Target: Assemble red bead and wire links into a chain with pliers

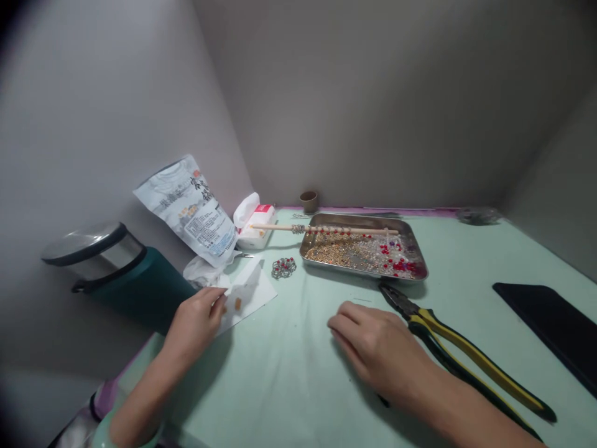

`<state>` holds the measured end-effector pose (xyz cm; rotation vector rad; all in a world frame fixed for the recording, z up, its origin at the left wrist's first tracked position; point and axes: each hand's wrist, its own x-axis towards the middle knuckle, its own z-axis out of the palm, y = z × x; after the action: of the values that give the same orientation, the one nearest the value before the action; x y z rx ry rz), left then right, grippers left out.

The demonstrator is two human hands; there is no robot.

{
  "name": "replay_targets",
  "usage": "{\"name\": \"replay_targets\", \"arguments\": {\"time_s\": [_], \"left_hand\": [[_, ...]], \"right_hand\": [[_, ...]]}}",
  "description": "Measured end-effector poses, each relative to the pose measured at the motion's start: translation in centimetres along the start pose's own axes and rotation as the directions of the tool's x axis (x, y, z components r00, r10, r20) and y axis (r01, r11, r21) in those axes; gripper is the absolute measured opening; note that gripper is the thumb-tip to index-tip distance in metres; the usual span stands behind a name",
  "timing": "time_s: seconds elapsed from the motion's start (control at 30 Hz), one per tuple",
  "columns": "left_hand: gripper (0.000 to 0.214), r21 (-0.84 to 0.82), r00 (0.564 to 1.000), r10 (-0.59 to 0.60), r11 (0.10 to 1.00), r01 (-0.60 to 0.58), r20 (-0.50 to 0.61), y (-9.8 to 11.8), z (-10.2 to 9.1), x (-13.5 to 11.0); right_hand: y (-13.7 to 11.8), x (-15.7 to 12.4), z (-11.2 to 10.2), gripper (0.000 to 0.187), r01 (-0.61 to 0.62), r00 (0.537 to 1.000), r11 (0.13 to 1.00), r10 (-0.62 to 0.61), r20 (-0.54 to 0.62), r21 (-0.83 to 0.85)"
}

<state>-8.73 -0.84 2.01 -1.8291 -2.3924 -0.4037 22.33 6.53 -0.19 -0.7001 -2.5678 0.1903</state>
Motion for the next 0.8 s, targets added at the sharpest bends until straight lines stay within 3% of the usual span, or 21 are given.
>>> {"name": "replay_targets", "arguments": {"time_s": [0.2, 0.4, 0.57, 0.7, 0.8], "left_hand": [[0.027, 0.104, 0.984, -0.166, 0.982, 0.158, 0.064, 0.8, -0.7, 0.4], [0.021, 0.172, 0.975, -0.174, 0.974, 0.15, 0.136, 0.9, -0.2, 0.1], [0.022, 0.221, 0.965, -0.24, 0.952, 0.213, 0.107, 0.8, -0.2, 0.4], [0.021, 0.235, 0.952, -0.26, 0.947, 0.219, 0.164, 1.0, -0.7, 0.6], [0.021, 0.238, 0.941, -0.27, 0.946, 0.22, 0.205, 1.0, -0.8, 0.7]], "right_hand": [[-3.9, 6.8, 2.5, 0.017, 0.007, 0.984, 0.996, -0.022, 0.176, 0.089], [-5.6, 11.9, 6.6, 0.014, -0.11, 0.966, 0.991, 0.124, 0.227, -0.073], [-6.0, 14.0, 8.6, 0.021, -0.255, 0.929, 0.945, 0.298, 0.221, -0.203], [-6.2, 14.7, 9.1, 0.02, -0.244, 0.927, 0.951, 0.286, 0.243, -0.188], [-6.3, 15.2, 8.3, 0.021, -0.234, 0.931, 0.958, 0.271, 0.245, -0.169]]}}
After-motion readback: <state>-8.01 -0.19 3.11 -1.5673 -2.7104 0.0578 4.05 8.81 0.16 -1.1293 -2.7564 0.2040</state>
